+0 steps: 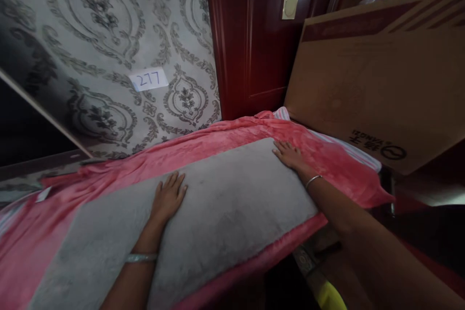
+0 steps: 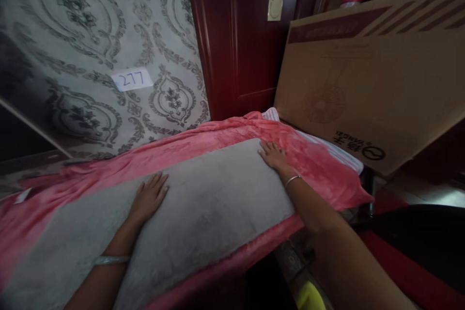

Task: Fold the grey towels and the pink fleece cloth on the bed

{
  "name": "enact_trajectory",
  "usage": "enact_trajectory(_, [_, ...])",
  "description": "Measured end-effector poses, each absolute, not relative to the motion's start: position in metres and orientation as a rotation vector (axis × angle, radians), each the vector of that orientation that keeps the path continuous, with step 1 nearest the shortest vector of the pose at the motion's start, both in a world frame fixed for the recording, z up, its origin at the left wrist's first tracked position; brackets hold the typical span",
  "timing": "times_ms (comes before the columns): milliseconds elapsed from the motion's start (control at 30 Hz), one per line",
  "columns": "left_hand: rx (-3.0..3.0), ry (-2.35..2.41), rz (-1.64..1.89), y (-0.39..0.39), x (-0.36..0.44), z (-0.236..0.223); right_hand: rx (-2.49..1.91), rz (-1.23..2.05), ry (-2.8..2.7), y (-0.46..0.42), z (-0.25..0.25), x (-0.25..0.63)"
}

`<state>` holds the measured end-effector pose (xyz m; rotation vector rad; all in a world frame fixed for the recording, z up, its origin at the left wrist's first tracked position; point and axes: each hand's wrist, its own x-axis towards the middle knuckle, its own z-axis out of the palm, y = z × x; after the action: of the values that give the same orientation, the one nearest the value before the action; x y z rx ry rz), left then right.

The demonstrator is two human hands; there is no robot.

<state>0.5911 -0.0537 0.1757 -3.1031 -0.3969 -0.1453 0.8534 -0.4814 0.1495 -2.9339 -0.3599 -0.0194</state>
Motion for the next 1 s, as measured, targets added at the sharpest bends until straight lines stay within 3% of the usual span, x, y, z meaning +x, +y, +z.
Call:
enact_trajectory(133, [-3.111, -0.41, -0.154, -0.06, 0.588, 0.178, -2.973, -0.076, -0.286, -0.456, 0.158, 0.845])
enact_trajectory(233, [-3.129, -0.42, -0.136, -0.063, 0.586, 0.178, -2.913, -0.212, -0.588, -0.403, 0.165, 0.819])
enact_trajectory(433, [-3.167, -0.433, -0.121, -0.063, 0.582, 0.173, -2.798, -0.114, -1.089, -0.32, 0.154, 0.753])
enact_trajectory(600, [-3.218, -0.386, -0.065, -0.063, 0.584, 0.177, -2.809, -0.163, -1.083, -0.319, 0.144, 0.747])
enact_trajectory(833, [-3.306, 0.253, 0.042, -0.1, 0.624, 0.173, -2.806, -0.202, -1.089, -0.32, 0.14, 0.75])
enact_trajectory(1000, [-3.279, 0.062, 0.012, -0.068, 0.631, 0.169, -2.795, -0.213, -1.106, -0.322, 0.135, 0.753])
